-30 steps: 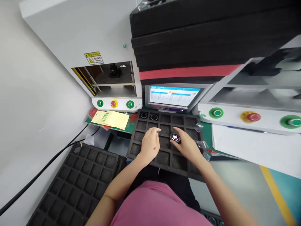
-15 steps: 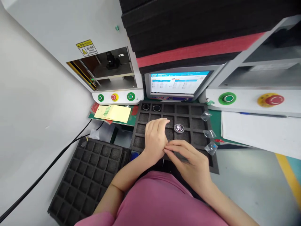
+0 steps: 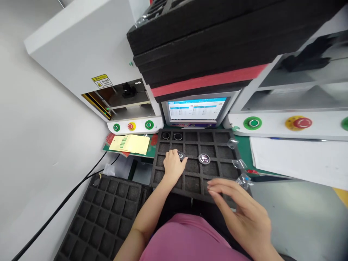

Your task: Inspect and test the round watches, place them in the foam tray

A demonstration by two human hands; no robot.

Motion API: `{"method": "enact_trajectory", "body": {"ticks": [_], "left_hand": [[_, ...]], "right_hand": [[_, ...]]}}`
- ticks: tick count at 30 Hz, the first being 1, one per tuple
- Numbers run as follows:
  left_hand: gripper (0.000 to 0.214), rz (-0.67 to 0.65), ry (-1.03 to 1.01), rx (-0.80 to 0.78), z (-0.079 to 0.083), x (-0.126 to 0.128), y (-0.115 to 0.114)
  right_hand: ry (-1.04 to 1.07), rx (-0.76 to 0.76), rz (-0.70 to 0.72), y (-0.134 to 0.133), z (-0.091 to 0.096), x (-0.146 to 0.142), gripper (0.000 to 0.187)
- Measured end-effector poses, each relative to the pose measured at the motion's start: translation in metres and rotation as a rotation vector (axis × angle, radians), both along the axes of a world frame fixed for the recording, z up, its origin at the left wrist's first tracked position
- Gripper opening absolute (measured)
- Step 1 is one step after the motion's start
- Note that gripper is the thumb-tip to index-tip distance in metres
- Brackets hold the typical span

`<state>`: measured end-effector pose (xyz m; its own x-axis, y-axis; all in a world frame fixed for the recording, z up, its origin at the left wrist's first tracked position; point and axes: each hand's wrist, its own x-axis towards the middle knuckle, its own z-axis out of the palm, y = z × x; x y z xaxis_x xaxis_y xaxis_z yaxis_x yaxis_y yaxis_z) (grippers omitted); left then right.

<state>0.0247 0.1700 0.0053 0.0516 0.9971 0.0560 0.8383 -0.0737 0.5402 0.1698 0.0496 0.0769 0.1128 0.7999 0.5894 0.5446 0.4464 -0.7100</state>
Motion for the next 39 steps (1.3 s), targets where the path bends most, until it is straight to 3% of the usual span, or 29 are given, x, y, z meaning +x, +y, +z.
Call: {"method": "enact_trajectory", "body": {"ticks": [4,7,10,13,18,21,24,28,33,37,39], "left_hand": [[0.029,-0.005,-0.131,-0.039,-0.008,0.0,0.013],[0.02,-0.073,-0.287,-0.041,-0.001,0.0,0.008],[0.011,-0.139,-0.464,-0.016,0.017,0.002,-0.01],[0.016,-0.214,-0.631,0.022,0.044,0.003,-0.031],[0.025,-0.354,-1.001,0.1,0.075,0.004,-0.054],[0.021,-0.377,-1.005,0.087,0.082,0.003,-0.06],[0.016,-0.455,-0.843,0.101,0.088,-0.003,-0.061],[0.029,-0.615,-0.653,0.112,0.094,-0.009,-0.06],[0.052,-0.566,-0.765,0.05,0.091,-0.007,-0.054],[0.061,-0.766,-0.797,0.206,0.085,-0.002,-0.048],[0.061,-0.788,-0.822,0.262,0.081,0.001,-0.048]], "right_hand": [[0.042,-0.017,0.039,-0.001,-0.002,0.003,0.011],[0.06,-0.031,0.032,-0.005,-0.005,0.005,0.01],[0.143,-0.078,-0.091,-0.006,-0.014,0.005,0.004],[0.371,-0.153,-0.198,-0.004,-0.021,0.001,0.02],[0.782,-0.277,-0.007,0.004,-0.014,-0.008,0.031],[0.868,-0.363,0.108,0.007,-0.005,-0.008,0.033],[0.846,-0.353,0.063,0.006,0.001,-0.006,0.034],[0.861,-0.391,0.046,0.004,0.002,-0.001,0.039],[1.149,-0.55,0.176,0.009,-0.004,-0.002,0.049],[1.387,-0.657,0.235,0.012,-0.003,-0.007,0.057],[1.442,-0.721,0.283,0.011,0.0,-0.009,0.058]]}}
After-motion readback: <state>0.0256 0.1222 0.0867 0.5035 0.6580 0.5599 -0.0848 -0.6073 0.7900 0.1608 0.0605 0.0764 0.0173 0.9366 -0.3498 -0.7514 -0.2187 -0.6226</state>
